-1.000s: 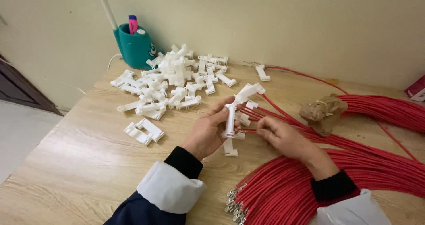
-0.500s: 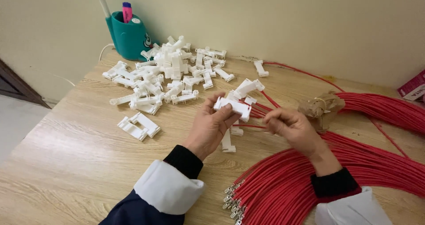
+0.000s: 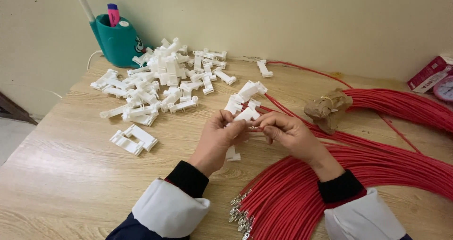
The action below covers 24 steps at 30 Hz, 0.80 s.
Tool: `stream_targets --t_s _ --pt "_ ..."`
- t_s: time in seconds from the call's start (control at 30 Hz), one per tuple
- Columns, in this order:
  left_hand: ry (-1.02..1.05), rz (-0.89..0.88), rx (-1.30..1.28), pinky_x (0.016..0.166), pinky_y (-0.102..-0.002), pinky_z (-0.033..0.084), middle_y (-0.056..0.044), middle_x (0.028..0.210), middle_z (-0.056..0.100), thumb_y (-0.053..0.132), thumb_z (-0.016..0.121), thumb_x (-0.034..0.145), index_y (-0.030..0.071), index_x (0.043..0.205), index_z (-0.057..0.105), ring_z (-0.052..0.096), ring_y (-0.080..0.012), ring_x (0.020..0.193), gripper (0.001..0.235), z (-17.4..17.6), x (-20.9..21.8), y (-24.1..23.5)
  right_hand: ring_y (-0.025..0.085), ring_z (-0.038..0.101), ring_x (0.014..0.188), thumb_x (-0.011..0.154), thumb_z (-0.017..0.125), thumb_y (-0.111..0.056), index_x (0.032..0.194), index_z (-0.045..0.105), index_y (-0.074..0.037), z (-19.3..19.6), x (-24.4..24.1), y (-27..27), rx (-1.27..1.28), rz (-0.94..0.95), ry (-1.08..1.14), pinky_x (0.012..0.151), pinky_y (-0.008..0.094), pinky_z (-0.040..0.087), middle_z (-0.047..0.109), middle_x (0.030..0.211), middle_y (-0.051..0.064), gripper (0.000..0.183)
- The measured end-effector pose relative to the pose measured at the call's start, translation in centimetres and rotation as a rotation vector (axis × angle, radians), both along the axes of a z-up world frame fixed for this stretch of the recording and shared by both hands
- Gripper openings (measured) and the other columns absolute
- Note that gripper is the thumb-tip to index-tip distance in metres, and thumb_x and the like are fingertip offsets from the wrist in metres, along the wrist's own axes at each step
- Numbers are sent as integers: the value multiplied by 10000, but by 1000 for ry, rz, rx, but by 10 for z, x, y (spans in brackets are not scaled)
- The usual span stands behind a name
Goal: Assembling electrical connectors by inserting red wires with metal terminals into white plastic housings.
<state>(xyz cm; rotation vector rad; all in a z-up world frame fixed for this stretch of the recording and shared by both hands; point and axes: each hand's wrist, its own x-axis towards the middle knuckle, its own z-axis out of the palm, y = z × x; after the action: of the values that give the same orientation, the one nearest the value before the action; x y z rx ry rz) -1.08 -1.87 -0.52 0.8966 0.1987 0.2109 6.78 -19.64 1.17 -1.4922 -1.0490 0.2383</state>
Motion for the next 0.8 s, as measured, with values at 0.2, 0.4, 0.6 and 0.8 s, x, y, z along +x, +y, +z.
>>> stream_targets --t_s 0.2,0.4,0.6,0.8 --pt "-27 -48 97 674 -356 635 -108 958 541 31 582 864 -7 1219 541 730 -268 757 359 16 -10 -3 116 526 605 964 593 -99 950 701 37 -10 13 -5 -50 -219 -1 587 276 494 617 726 80 175" --pt "-82 -13 -83 863 -451 590 -143 1047 568 89 527 940 -9 1365 487 705 -353 942 438 9 -6 2 117 556 610 895 673 -71 906 743 -33 11 -5 2 -140 -448 -191 582 301 487 656 644 103 80" --pt "-96 -16 -120 928 -512 552 -185 1150 590 90 543 942 -12 1396 455 671 -404 1017 473 -1 0 8 110 585 578 865 713 -94 852 765 -97 17 -17 8 -152 -543 -286 559 268 486 666 611 75 53" --pt "-113 -33 -136 924 -518 556 -173 1206 591 88 548 938 22 1404 459 674 -401 1005 479 -13 7 12 175 606 590 860 671 -40 839 747 -74 27 -23 12 -150 -561 -337 553 323 491 653 617 145 86"
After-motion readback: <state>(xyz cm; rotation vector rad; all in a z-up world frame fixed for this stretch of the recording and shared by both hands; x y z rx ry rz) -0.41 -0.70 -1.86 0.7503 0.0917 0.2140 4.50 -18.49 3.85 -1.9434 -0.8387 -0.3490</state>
